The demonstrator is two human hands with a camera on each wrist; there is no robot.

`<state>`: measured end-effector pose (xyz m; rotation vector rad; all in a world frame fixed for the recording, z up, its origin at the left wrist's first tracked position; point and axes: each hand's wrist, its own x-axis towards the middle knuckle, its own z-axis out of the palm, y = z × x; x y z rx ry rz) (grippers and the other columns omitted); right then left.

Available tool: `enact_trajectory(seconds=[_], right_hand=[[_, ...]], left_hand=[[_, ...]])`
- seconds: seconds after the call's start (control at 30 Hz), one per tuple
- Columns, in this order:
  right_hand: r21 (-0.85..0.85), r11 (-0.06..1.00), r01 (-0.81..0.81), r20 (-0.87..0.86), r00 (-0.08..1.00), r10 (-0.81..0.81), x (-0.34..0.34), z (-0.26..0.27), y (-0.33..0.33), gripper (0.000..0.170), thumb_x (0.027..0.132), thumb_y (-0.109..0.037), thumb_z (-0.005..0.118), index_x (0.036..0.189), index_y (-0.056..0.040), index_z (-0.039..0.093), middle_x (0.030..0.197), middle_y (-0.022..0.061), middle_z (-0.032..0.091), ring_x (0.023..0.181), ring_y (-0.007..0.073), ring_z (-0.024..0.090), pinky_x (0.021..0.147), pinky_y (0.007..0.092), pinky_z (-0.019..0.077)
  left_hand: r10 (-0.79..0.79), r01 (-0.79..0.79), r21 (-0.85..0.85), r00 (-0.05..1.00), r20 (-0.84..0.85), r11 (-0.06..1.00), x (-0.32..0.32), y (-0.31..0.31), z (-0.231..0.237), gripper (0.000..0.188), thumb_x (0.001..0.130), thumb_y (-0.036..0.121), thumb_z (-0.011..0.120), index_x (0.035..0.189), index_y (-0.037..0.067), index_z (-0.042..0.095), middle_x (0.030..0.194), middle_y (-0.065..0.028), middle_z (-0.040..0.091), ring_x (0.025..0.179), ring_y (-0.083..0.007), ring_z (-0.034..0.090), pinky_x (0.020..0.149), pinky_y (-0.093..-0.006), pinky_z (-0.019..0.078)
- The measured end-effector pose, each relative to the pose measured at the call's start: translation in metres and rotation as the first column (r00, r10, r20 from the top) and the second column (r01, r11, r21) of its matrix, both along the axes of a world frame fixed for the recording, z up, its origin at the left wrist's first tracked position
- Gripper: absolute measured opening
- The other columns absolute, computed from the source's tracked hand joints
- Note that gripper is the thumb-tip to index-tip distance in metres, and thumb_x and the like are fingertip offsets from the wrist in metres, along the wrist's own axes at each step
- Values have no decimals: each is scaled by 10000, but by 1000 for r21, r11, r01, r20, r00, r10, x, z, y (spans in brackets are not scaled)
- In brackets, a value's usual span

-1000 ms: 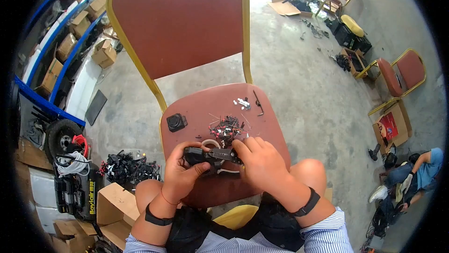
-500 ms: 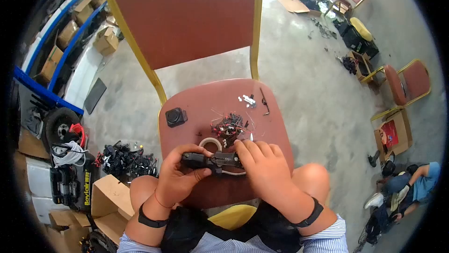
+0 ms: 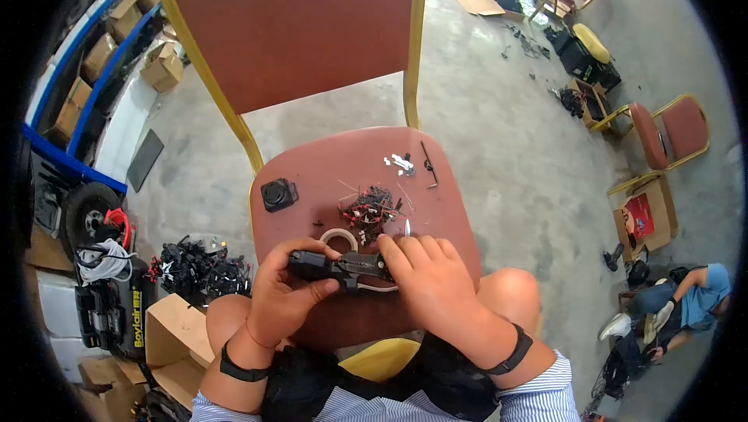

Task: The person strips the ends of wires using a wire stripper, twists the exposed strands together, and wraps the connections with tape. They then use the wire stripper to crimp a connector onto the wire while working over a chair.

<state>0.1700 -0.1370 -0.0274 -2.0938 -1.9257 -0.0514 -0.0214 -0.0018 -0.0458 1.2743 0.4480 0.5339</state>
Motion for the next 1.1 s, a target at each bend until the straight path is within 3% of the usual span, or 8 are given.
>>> enact_trajectory(seconds=[0.4,0.77,0.97,1.07,1.1], right_hand=[[57,998,1,-107,994,5,0,-5,-2,410,723,-61,659,1131,-30,635,864,93,569,802,276,621,659,382,506],[59,998,10,-98,995,-4,2,-11,-1,400,692,-48,672,1090,-48,633,818,88,552,767,280,625,660,400,500],[55,997,52,-85,995,-47,-2,-12,0,433,670,-62,690,1101,-64,644,816,79,562,758,277,630,659,399,500],[56,996,63,-68,996,-59,-3,-14,1,436,668,-72,695,1102,-64,645,815,76,564,759,275,632,659,396,500],[57,996,65,-63,996,-61,-3,-16,1,437,668,-74,696,1102,-63,645,814,76,564,760,274,632,659,395,500]], left_hand=[[0,0,36,1000,0,999,-1,-1,-1,509,867,-75,746,1312,16,517,1222,-109,652,1184,-195,616,1028,-338,512],[22,-22,23,1000,4,999,0,-2,4,433,878,-105,718,1258,13,546,1232,-87,616,1134,-162,608,962,-301,530],[52,-48,55,995,-86,997,-1,-2,7,419,872,-49,756,1238,-6,556,1184,-94,679,1116,-166,640,985,-315,525],[48,-50,-13,991,-124,999,-3,0,1,407,870,-31,768,1224,-9,567,1161,-88,691,1090,-160,645,969,-314,531],[52,-46,48,988,-145,998,-4,1,-2,379,878,-9,768,1205,-7,575,1127,-78,691,1050,-146,646,930,-304,535]])
